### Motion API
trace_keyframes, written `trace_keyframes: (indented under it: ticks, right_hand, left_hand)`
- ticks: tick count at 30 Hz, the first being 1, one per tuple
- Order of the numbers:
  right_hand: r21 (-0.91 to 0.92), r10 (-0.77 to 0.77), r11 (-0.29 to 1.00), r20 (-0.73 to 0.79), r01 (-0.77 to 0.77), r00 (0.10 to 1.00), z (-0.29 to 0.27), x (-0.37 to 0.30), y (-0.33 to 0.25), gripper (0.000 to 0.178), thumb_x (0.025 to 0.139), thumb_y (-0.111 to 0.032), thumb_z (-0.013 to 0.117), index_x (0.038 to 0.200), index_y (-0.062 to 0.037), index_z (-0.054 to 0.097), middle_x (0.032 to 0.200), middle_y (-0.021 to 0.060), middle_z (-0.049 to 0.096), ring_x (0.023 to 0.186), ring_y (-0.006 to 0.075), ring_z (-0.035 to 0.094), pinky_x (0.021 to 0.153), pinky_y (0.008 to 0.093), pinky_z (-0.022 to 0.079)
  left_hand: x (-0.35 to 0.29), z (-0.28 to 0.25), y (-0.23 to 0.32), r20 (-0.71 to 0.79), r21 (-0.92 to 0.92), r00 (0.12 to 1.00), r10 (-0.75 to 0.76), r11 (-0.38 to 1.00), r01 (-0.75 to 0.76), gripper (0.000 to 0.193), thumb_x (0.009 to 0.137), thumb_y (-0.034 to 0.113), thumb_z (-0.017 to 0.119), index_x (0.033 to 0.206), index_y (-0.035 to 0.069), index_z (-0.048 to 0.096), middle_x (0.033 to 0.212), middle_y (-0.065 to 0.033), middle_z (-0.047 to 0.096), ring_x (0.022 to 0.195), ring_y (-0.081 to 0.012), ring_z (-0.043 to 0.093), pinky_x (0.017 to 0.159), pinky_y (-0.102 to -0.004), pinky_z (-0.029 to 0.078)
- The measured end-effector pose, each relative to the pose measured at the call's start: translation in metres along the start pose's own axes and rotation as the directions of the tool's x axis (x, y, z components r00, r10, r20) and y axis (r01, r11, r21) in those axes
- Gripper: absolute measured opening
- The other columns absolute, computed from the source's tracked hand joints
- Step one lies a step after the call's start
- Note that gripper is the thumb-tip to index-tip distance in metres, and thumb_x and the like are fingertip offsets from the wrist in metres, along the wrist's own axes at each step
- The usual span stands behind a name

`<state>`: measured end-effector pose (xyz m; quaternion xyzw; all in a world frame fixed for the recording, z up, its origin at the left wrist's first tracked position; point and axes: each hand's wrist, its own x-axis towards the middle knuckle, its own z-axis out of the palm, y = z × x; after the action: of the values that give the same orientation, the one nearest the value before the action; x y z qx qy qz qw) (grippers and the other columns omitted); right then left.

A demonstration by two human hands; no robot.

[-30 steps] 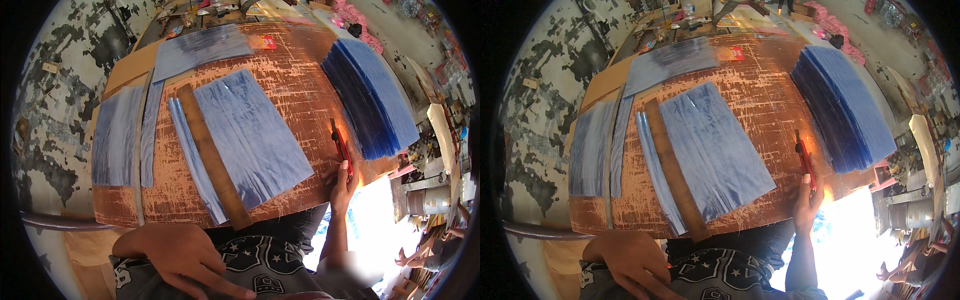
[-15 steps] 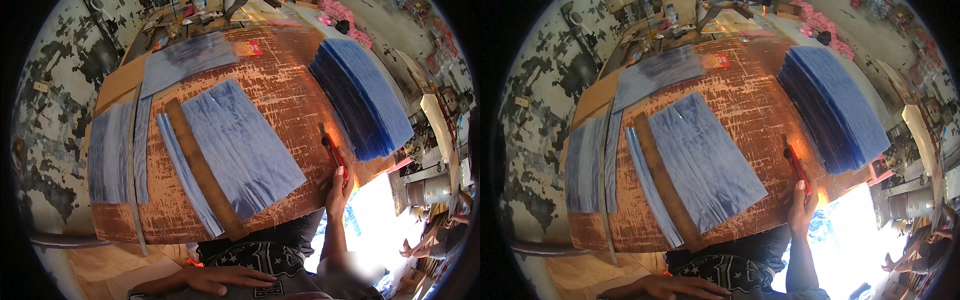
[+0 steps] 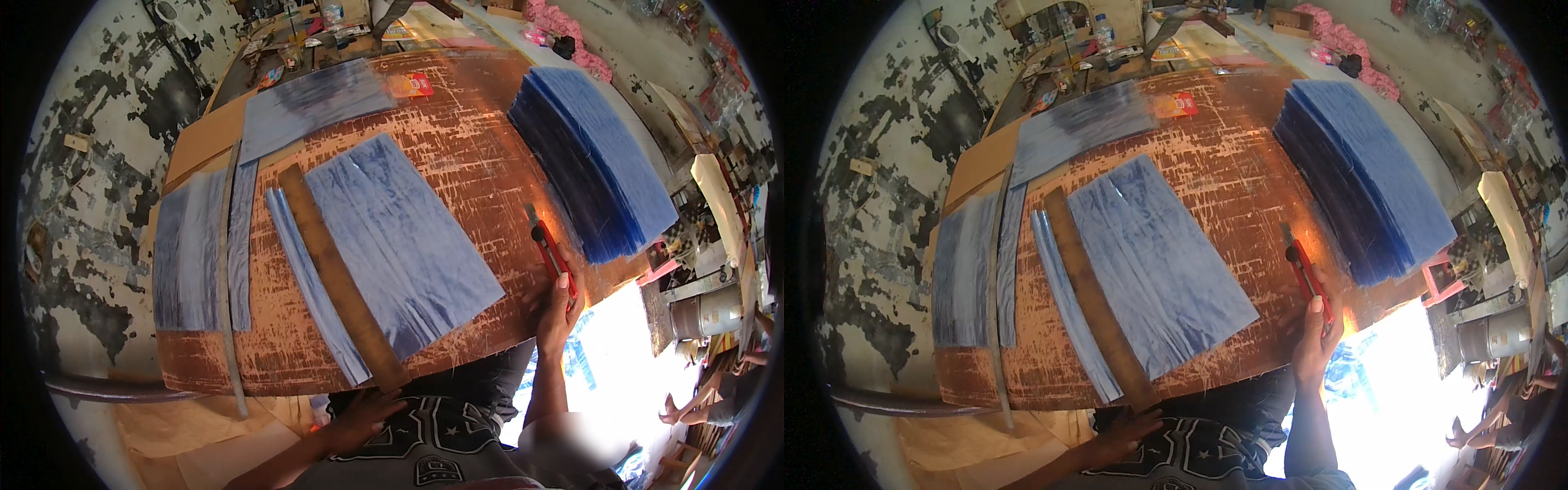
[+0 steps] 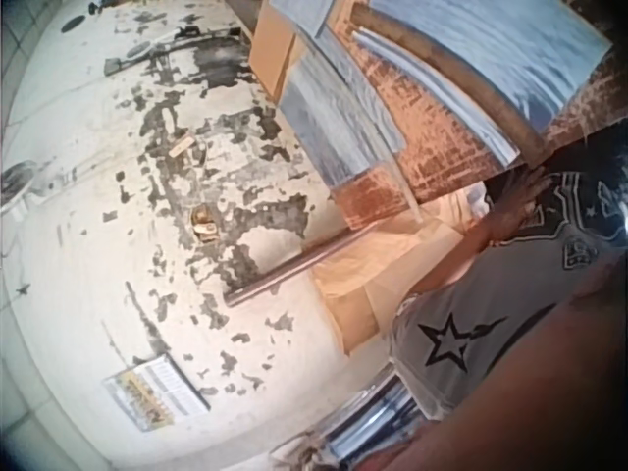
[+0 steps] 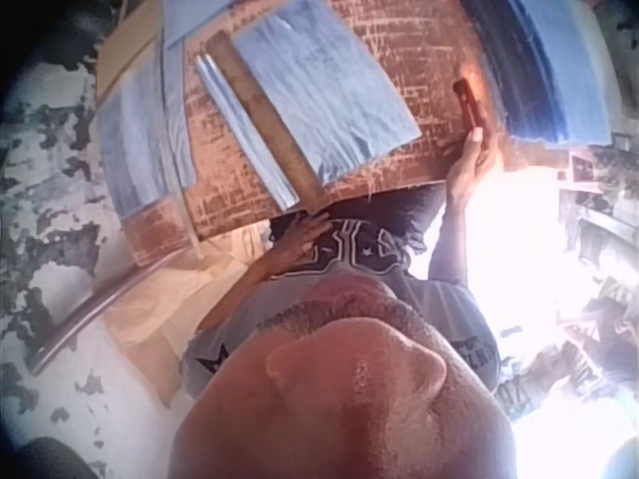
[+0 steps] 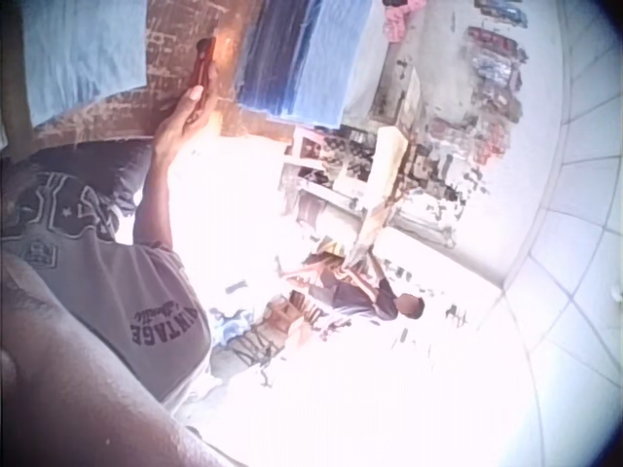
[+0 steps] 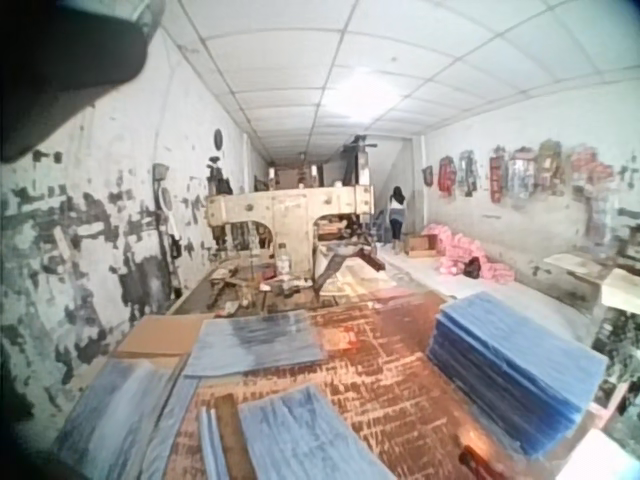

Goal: The person uses a red utility knife and a wooden ruler to cut a stack of blue patterned material on a wooden table. They align the ruler and slice through the material repeatedly to produce uniform strips.

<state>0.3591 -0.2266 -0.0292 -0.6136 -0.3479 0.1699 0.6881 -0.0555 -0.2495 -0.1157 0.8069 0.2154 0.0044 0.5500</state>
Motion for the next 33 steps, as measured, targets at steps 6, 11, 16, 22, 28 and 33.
trace_keyframes:
  ticks: [6, 11, 16, 22, 28, 33]
  right_hand:
    - [-0.017, -0.071, 0.997, -0.024, 0.070, 0.997, -0.002, 0.001, 0.006, 0.054, 0.116, -0.044, 0.056, 0.151, -0.0026, 0.058, 0.115, 0.0166, 0.078, 0.066, 0.0079, 0.062, 0.061, 0.0223, 0.048]
    - [0.040, -0.116, 0.993, 0.034, 0.115, 0.993, 0.000, 0.002, -0.015, 0.049, 0.117, -0.040, 0.055, 0.149, -0.0034, 0.060, 0.115, 0.0193, 0.078, 0.070, 0.0095, 0.065, 0.062, 0.0250, 0.050]
    - [0.093, -0.374, 0.926, 0.091, 0.366, 0.923, 0.034, -0.021, -0.028, 0.050, 0.118, -0.038, 0.050, 0.152, -0.0015, 0.056, 0.110, 0.0273, 0.077, 0.074, 0.0193, 0.070, 0.065, 0.0316, 0.055]
    - [0.198, -0.711, 0.695, 0.331, 0.691, 0.620, 0.060, -0.053, -0.048, 0.041, 0.114, -0.033, 0.059, 0.143, -0.0053, 0.066, 0.104, 0.0219, 0.077, 0.083, 0.0288, 0.078, 0.065, 0.0371, 0.062]
    - [0.225, -0.861, 0.469, 0.331, 0.854, 0.386, 0.078, -0.059, -0.080, 0.030, 0.103, -0.025, 0.075, 0.130, -0.0152, 0.079, 0.102, 0.0132, 0.077, 0.086, 0.0241, 0.079, 0.065, 0.0322, 0.065]
    - [0.183, -0.883, 0.400, 0.339, 0.898, 0.325, 0.082, -0.070, -0.091, 0.039, 0.092, -0.024, 0.086, 0.130, -0.0208, 0.079, 0.103, 0.0087, 0.077, 0.093, 0.0216, 0.079, 0.066, 0.0259, 0.064]
  left_hand:
    - [-0.020, -0.006, -0.018, -0.039, 0.517, 0.982, -0.187, 0.837, 0.180, 0.062, 0.111, 0.031, 0.055, 0.170, 0.015, 0.042, 0.174, -0.0165, 0.038, 0.159, -0.0365, 0.038, 0.127, -0.0563, 0.029]
    - [-0.017, -0.007, -0.017, -0.137, 0.386, 0.990, -0.044, 0.918, 0.094, 0.053, 0.106, 0.020, 0.062, 0.159, 0.014, 0.058, 0.156, -0.0135, 0.063, 0.145, -0.0330, 0.059, 0.114, -0.0531, 0.046]
    - [0.022, -0.028, 0.039, -0.085, 0.022, 0.994, 0.063, 0.998, -0.061, 0.053, 0.103, 0.009, 0.067, 0.155, 0.014, 0.062, 0.146, -0.0128, 0.071, 0.138, -0.0332, 0.066, 0.120, -0.0486, 0.048]
    - [0.065, -0.045, 0.116, -0.050, -0.343, 0.986, 0.159, 0.924, -0.166, 0.038, 0.114, 0.012, 0.058, 0.152, 0.006, 0.062, 0.144, -0.0098, 0.071, 0.136, -0.0317, 0.066, 0.120, -0.0467, 0.050]
    - [0.080, -0.008, 0.102, -0.199, -0.779, 0.979, -0.049, 0.615, -0.128, 0.046, 0.113, 0.023, 0.064, 0.152, 0.001, 0.055, 0.143, -0.0131, 0.067, 0.135, -0.0237, 0.065, 0.114, -0.0381, 0.052]
    - [0.102, -0.003, 0.104, -0.213, -0.764, 0.977, -0.032, 0.629, -0.146, 0.046, 0.113, 0.023, 0.064, 0.153, 0.001, 0.055, 0.144, -0.0132, 0.067, 0.137, -0.0247, 0.064, 0.115, -0.0390, 0.052]
